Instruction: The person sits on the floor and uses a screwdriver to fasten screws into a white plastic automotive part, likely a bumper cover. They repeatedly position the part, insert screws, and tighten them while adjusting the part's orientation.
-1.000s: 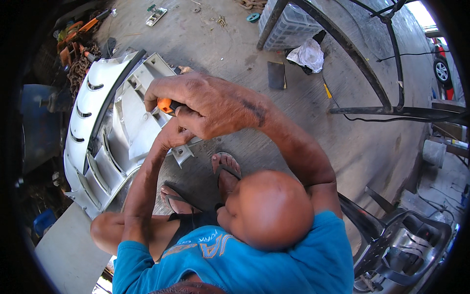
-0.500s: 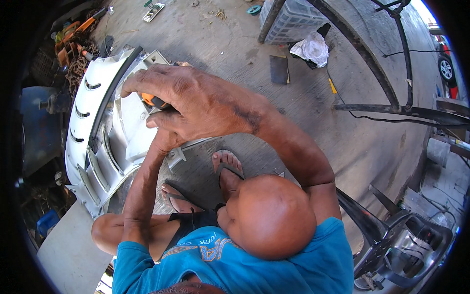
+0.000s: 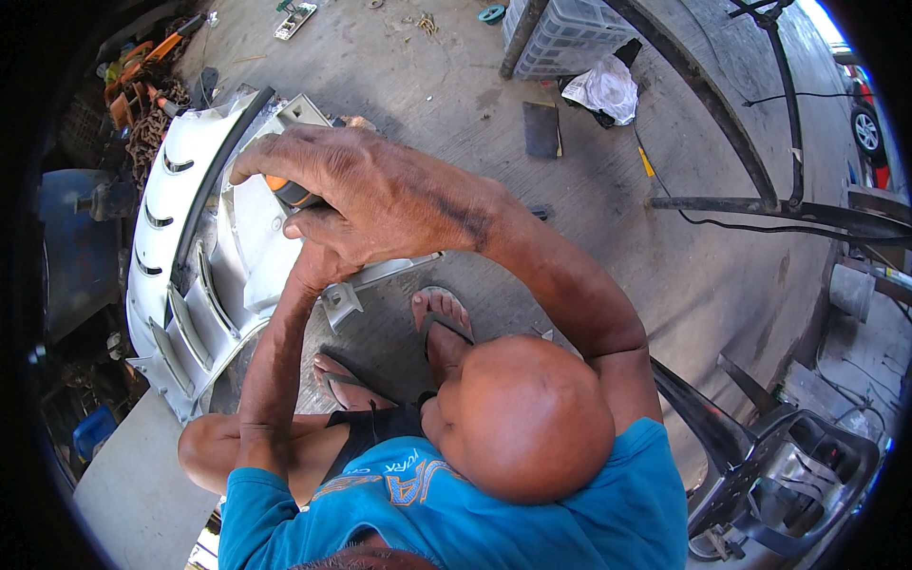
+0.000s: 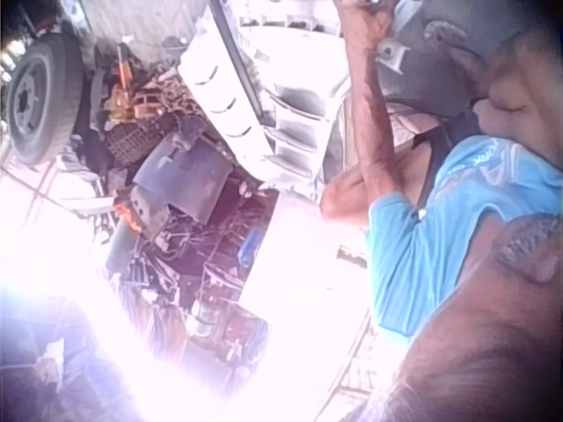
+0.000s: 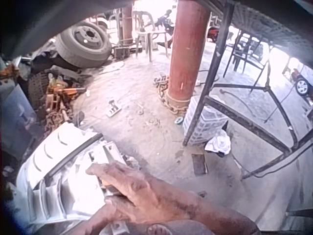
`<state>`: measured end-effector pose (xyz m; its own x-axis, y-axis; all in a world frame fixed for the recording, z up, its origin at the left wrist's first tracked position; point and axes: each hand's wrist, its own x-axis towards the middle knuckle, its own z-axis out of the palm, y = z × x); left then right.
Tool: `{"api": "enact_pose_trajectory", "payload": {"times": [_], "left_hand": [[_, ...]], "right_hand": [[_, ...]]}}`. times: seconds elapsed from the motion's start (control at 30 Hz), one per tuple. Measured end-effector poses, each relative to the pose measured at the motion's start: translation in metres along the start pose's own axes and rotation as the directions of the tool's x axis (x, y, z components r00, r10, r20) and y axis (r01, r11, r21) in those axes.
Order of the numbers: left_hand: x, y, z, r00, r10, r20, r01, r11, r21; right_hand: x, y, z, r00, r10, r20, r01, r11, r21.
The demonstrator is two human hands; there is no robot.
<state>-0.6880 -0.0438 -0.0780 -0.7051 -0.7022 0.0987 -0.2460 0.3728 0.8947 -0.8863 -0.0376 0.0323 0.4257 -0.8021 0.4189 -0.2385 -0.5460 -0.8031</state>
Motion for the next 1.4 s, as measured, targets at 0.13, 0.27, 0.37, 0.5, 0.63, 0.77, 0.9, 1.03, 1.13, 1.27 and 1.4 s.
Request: {"api": "enact_pose_trajectory", "payload": {"times": [0.13,0.27,0.37,0.5,0.63,0.77,0.9,1.03,1.13,1.27,1.4], "left_hand": [[-0.001,0.005,-0.012,0.986,-0.097,0.134,0.101,0.994,-0.027],[-0.004,-0.005,-0.008,0.995,-0.025,0.101,0.021,0.999,0.038],[-0.005,-0.007,-0.003,0.999,-0.009,0.039,0.006,0.998,0.063],[-0.002,-0.001,-0.002,0.99,-0.098,0.099,0.1,0.995,-0.016],[-0.006,-0.01,-0.014,0.944,-0.206,0.257,0.208,0.978,0.021],[-0.002,0.003,-0.008,0.99,-0.054,0.132,0.062,0.997,-0.051],[-0.002,0.008,-0.004,0.985,-0.128,0.113,0.129,0.992,-0.005],[0.001,0.014,0.001,0.99,-0.132,0.055,0.134,0.991,-0.025],[0.007,0.015,0.004,1.0,-0.004,-0.011,0.004,1.0,-0.011],[0.009,0.017,0.004,1.0,0.011,-0.027,-0.011,1.0,0.003],[0.011,0.016,0.002,0.999,-0.043,0.026,0.043,0.999,-0.006]], "right_hand": [[0.0,0.007,0.003,0.999,-0.034,0.016,0.033,0.999,0.032],[0.003,0.005,0.004,0.999,-0.054,-0.004,0.054,0.998,0.03],[0.003,0.008,0.007,0.999,-0.046,-0.017,0.047,0.999,0.026],[0.001,0.008,0.005,0.999,-0.039,-0.01,0.039,0.999,-0.016],[0.003,0.011,0.009,1.0,-0.025,-0.004,0.025,0.999,0.02],[0.002,0.011,0.006,1.0,-0.005,-0.015,0.005,0.999,0.041],[0.002,0.006,0.004,0.999,-0.006,-0.045,0.008,0.999,0.047],[0.001,0.009,0.006,0.997,-0.015,-0.082,0.019,0.998,0.056],[0.002,0.014,0.007,0.991,-0.067,-0.117,0.071,0.997,0.028],[0.003,0.011,0.002,0.995,-0.015,-0.103,0.022,0.998,0.065],[0.005,0.007,0.0,0.991,-0.032,-0.133,0.045,0.995,0.095]]}}
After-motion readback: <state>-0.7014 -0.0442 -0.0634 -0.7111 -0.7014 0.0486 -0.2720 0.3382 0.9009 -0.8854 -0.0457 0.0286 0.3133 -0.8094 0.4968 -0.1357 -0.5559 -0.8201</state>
